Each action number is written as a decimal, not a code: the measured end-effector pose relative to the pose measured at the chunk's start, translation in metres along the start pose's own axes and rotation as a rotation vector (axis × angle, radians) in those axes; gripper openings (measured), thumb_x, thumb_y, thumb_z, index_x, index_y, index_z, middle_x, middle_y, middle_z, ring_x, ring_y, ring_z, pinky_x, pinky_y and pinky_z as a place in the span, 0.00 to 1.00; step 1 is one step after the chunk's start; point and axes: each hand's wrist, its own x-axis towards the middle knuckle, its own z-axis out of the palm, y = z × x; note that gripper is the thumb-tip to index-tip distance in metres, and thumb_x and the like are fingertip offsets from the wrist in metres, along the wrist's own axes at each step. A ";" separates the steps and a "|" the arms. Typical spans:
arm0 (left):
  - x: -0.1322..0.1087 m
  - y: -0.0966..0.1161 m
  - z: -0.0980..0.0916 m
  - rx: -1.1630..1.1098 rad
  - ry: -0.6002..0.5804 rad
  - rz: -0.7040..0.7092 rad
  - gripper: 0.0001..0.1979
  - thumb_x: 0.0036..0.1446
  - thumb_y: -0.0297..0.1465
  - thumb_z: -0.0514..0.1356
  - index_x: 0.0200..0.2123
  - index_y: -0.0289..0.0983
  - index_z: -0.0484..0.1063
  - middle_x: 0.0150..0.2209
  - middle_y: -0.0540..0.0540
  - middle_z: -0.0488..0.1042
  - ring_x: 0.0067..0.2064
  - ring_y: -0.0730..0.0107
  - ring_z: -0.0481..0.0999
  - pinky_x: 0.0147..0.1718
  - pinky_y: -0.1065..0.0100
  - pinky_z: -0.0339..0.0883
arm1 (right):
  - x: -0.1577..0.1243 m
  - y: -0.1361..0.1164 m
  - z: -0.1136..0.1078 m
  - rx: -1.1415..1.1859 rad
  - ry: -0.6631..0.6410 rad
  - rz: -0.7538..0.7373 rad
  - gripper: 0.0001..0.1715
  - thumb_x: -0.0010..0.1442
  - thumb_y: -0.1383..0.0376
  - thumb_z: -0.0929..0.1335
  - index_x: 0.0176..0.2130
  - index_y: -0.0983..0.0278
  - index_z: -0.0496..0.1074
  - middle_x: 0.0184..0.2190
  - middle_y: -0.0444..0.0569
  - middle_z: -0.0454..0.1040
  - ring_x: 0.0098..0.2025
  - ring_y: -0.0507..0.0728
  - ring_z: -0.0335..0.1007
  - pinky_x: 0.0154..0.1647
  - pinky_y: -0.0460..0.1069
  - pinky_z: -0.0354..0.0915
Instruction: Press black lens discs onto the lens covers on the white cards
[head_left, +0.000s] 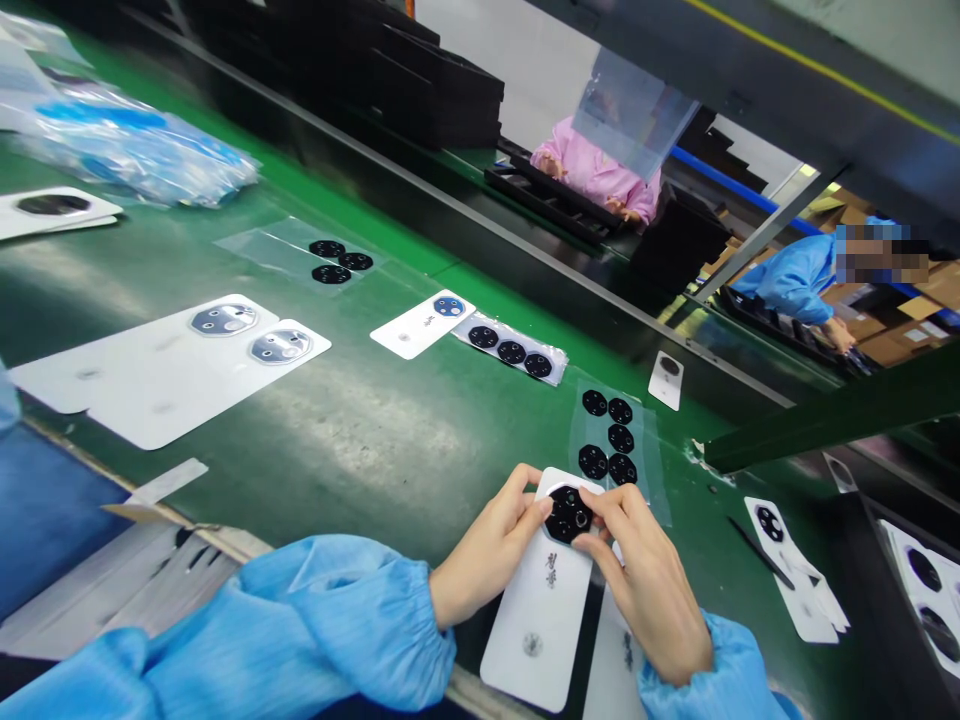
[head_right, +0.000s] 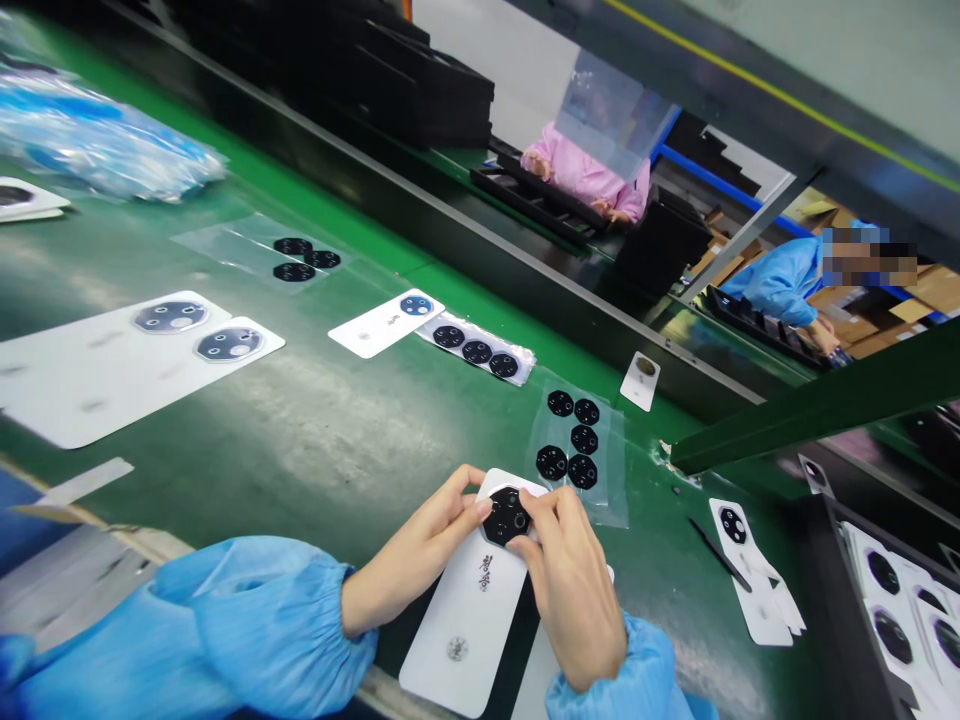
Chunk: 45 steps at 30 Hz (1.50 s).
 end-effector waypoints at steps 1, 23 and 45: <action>0.000 0.001 0.000 -0.009 0.000 -0.006 0.16 0.58 0.44 0.54 0.40 0.39 0.56 0.27 0.52 0.69 0.21 0.77 0.67 0.18 0.76 0.56 | 0.000 0.000 0.000 0.008 0.018 -0.001 0.17 0.62 0.71 0.61 0.50 0.60 0.63 0.36 0.48 0.64 0.35 0.55 0.68 0.34 0.51 0.70; -0.008 0.009 0.008 -0.155 0.074 -0.047 0.15 0.59 0.45 0.52 0.42 0.41 0.62 0.30 0.53 0.66 0.28 0.74 0.64 0.27 0.73 0.57 | 0.001 0.003 0.002 0.080 0.038 0.024 0.14 0.63 0.65 0.62 0.49 0.59 0.65 0.35 0.49 0.62 0.36 0.56 0.66 0.31 0.50 0.71; -0.009 0.004 0.003 0.237 0.044 0.087 0.13 0.63 0.41 0.46 0.44 0.40 0.59 0.36 0.50 0.68 0.35 0.68 0.65 0.35 0.68 0.58 | 0.000 0.006 0.002 0.143 0.054 -0.008 0.10 0.59 0.65 0.66 0.44 0.62 0.67 0.33 0.47 0.62 0.34 0.56 0.65 0.32 0.50 0.67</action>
